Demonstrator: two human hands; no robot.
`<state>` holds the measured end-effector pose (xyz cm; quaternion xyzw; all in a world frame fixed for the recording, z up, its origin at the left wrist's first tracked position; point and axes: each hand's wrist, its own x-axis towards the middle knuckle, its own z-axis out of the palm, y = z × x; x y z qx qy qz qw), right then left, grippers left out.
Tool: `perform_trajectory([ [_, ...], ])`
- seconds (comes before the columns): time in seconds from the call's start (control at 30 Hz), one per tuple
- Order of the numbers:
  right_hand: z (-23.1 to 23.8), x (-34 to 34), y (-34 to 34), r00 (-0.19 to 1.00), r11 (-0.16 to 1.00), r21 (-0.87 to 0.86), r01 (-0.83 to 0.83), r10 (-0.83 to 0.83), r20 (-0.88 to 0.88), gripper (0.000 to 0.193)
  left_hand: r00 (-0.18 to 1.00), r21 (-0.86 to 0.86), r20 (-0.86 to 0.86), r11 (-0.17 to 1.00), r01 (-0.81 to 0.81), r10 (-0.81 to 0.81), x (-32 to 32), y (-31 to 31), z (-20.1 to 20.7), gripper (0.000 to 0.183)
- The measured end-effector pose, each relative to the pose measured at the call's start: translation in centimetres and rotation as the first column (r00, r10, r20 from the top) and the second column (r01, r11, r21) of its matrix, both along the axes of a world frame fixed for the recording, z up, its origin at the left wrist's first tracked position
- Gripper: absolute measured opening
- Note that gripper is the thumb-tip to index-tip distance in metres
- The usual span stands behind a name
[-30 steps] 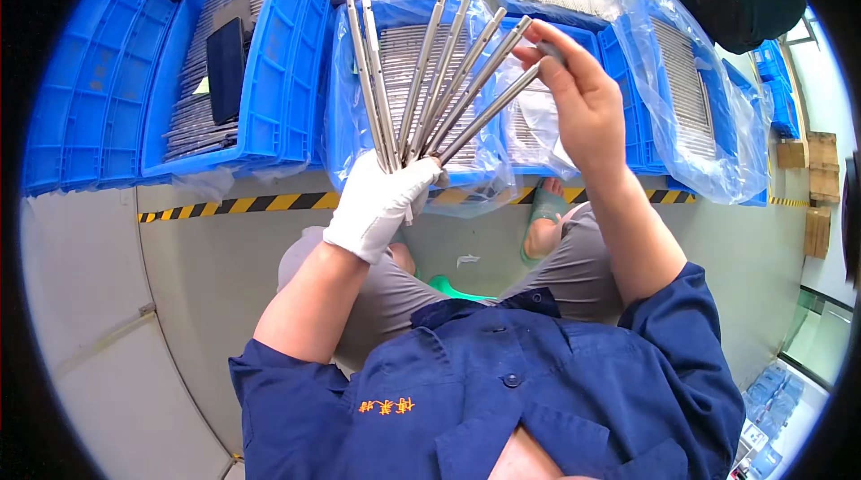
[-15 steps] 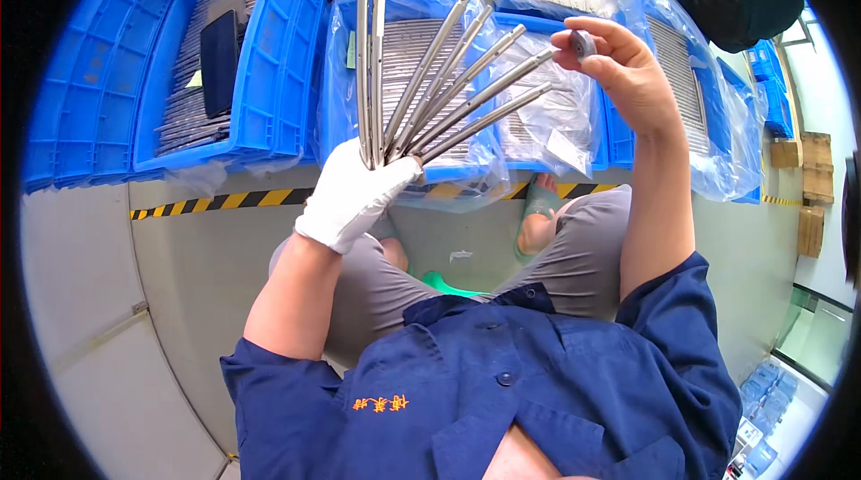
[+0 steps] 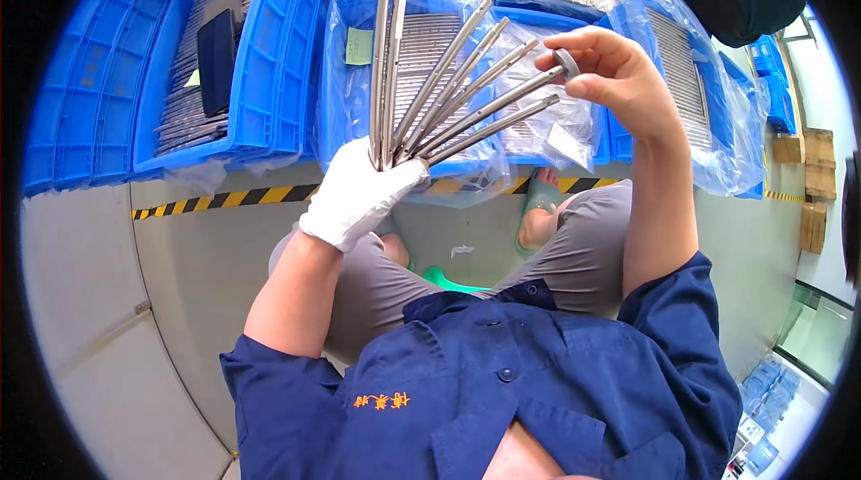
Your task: Sorting and inspecting metal rods from blue plastic crates.
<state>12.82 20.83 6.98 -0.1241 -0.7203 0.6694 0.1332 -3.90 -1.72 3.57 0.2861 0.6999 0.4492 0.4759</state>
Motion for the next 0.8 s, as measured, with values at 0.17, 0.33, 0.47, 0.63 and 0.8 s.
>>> perform_trajectory([
  [0.17,-0.6,-0.3,-1.0,0.994,0.996,-0.055,-0.065,0.060,-0.088,0.031,0.979,-0.113,-0.148,0.986,0.124,-0.140,-0.2,0.2,-0.2,0.026],
  [0.33,-0.2,0.4,0.4,0.996,0.998,0.036,0.048,-0.045,-0.080,0.029,0.999,0.025,-0.021,0.999,0.047,-0.047,0.0,0.1,0.0,0.024],
  [0.47,-1.4,-0.1,1.1,0.991,0.989,-0.070,0.130,-0.130,0.011,0.033,0.989,-0.018,-0.072,0.991,0.131,-0.132,0.1,-0.2,0.3,0.022],
  [0.63,-1.9,-0.3,0.8,0.996,0.990,-0.142,-0.013,0.000,-0.088,0.037,0.991,-0.029,0.006,0.991,0.130,-0.130,0.1,-0.1,0.4,0.022],
  [0.8,-0.8,0.2,0.9,1.000,1.000,-0.011,-0.017,0.017,-0.012,0.036,0.991,-0.015,0.026,0.991,0.133,-0.133,0.2,-0.2,0.1,0.021],
])
